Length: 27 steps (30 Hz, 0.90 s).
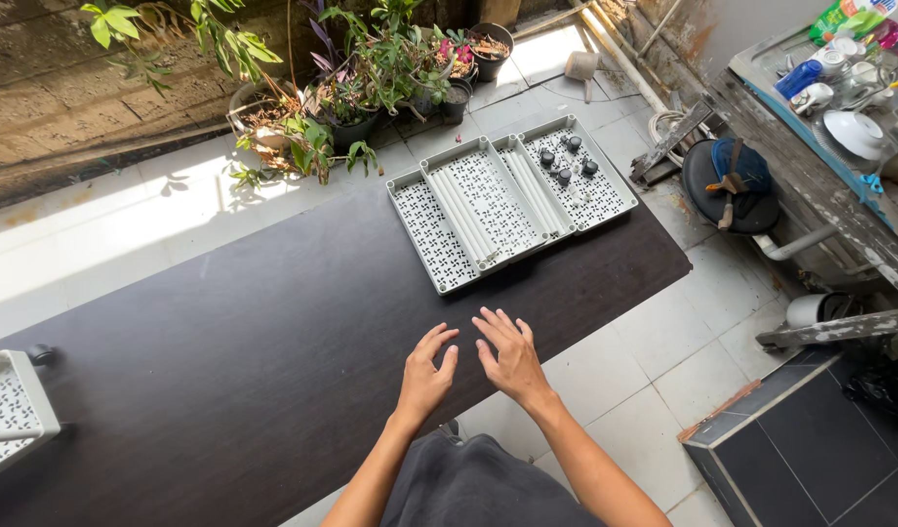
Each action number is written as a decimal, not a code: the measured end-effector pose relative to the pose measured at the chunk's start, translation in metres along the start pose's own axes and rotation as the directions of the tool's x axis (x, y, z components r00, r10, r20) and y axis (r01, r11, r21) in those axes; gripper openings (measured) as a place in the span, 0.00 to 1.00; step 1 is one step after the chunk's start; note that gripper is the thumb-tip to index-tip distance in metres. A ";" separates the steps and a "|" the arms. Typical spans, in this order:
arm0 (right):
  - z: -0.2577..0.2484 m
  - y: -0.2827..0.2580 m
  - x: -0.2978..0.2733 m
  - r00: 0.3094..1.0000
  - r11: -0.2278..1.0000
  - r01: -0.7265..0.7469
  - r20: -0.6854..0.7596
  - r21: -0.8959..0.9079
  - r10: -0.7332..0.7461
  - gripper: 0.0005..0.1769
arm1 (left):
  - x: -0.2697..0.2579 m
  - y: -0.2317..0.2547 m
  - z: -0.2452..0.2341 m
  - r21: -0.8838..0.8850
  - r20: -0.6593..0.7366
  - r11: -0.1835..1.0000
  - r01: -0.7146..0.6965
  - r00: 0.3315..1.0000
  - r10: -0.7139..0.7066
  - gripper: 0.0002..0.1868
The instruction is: The person assembles a three-tier rolling utility cart on a tiled balcony. They attach black caster wheels to the base, insert white plastic feet into the top tray, and connect white tubular legs to the perforated trays using small white connectors.
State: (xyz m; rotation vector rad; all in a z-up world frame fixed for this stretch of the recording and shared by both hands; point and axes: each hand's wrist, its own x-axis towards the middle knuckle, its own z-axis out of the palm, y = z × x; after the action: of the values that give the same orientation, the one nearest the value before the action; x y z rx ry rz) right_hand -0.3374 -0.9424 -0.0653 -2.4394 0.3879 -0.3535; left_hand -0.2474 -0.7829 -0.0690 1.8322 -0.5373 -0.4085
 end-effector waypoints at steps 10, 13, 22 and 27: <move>-0.008 0.072 0.070 0.996 0.995 -0.089 0.002 0.037 0.089 0.19 | 0.061 -0.001 0.008 0.117 0.023 0.989 0.091 0.995 -0.094 0.17; -0.016 0.094 0.087 0.996 0.994 -0.088 0.007 0.059 0.088 0.18 | 0.073 0.001 0.023 0.120 0.013 0.981 0.152 0.988 -0.155 0.17; -0.039 0.196 0.168 0.995 0.996 -0.075 0.058 -0.043 0.078 0.16 | 0.147 -0.040 0.110 0.232 -0.153 0.924 0.303 0.950 -0.273 0.21; -0.034 0.265 0.221 0.993 0.992 -0.046 0.102 -0.117 0.058 0.18 | 0.205 -0.089 0.154 0.355 -0.283 0.844 0.403 0.906 -0.314 0.24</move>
State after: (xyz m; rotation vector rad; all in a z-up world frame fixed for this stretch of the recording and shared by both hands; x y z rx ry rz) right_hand -0.1961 -1.2408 -0.1716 -2.5416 0.4358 -0.1841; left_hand -0.1425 -0.9934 -0.2046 2.3632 -0.1210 -0.3587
